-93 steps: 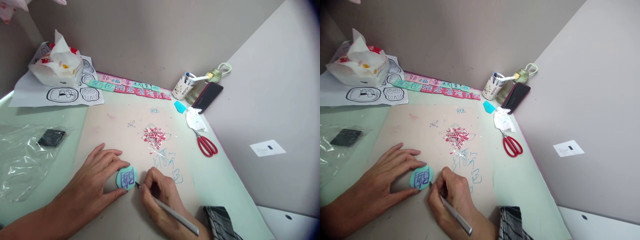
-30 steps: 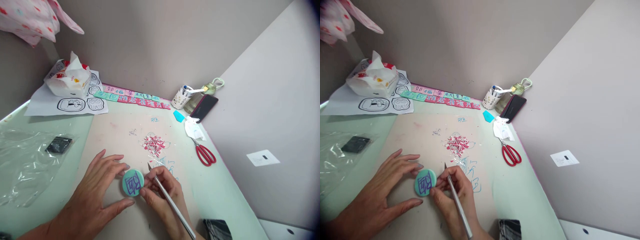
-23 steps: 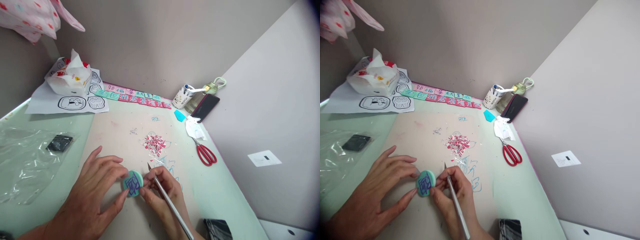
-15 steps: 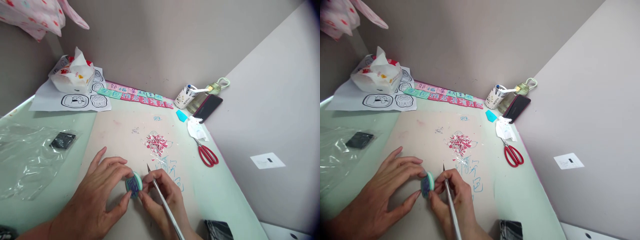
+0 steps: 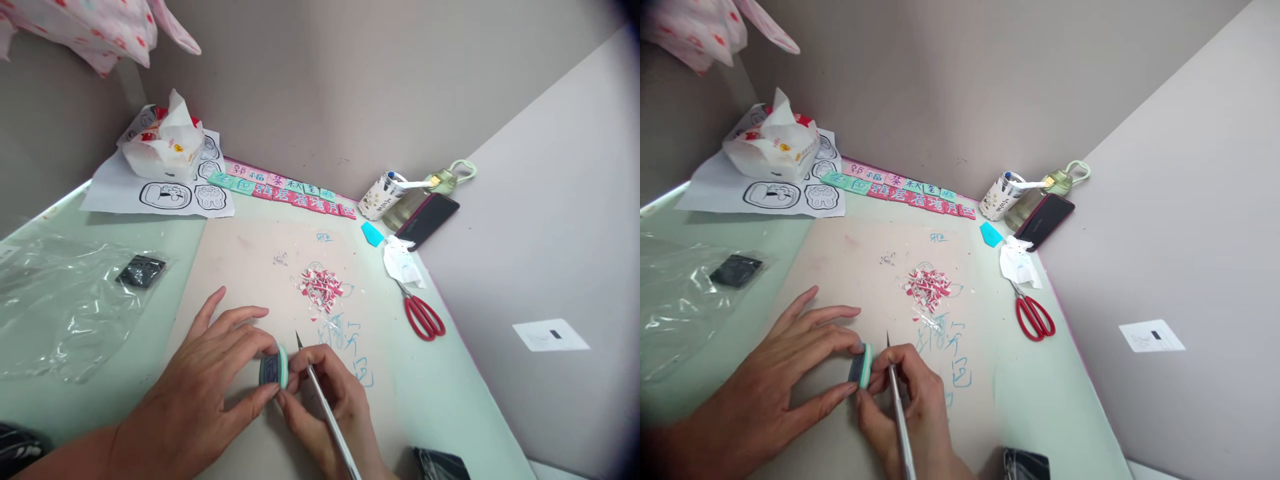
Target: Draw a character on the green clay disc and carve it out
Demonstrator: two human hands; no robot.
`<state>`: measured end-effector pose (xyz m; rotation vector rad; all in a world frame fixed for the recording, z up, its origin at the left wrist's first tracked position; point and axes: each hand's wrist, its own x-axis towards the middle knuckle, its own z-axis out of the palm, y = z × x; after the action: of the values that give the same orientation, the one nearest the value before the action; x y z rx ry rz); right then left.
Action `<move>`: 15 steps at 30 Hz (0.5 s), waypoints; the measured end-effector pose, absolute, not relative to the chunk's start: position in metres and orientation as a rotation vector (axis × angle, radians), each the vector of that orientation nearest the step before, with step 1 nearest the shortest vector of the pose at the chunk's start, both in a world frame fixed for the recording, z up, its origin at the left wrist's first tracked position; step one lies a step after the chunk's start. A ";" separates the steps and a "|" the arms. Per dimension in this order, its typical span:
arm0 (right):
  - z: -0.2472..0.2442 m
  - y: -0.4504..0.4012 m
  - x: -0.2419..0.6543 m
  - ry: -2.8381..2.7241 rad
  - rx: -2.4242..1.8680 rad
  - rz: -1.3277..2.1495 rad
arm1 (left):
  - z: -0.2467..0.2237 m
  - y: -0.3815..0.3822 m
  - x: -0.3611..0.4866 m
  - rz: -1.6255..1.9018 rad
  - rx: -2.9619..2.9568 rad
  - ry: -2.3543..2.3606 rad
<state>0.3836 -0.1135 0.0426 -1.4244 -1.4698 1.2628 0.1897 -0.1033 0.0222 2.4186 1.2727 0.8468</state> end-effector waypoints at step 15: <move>0.036 -0.117 0.385 -1.505 -1.421 1.244 | 0.026 -0.106 0.200 0.990 2.329 1.280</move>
<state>0.3850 -0.1168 0.0360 -1.4207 -1.5051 1.2437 0.2002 -0.1064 0.0256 2.3285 1.2798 0.9900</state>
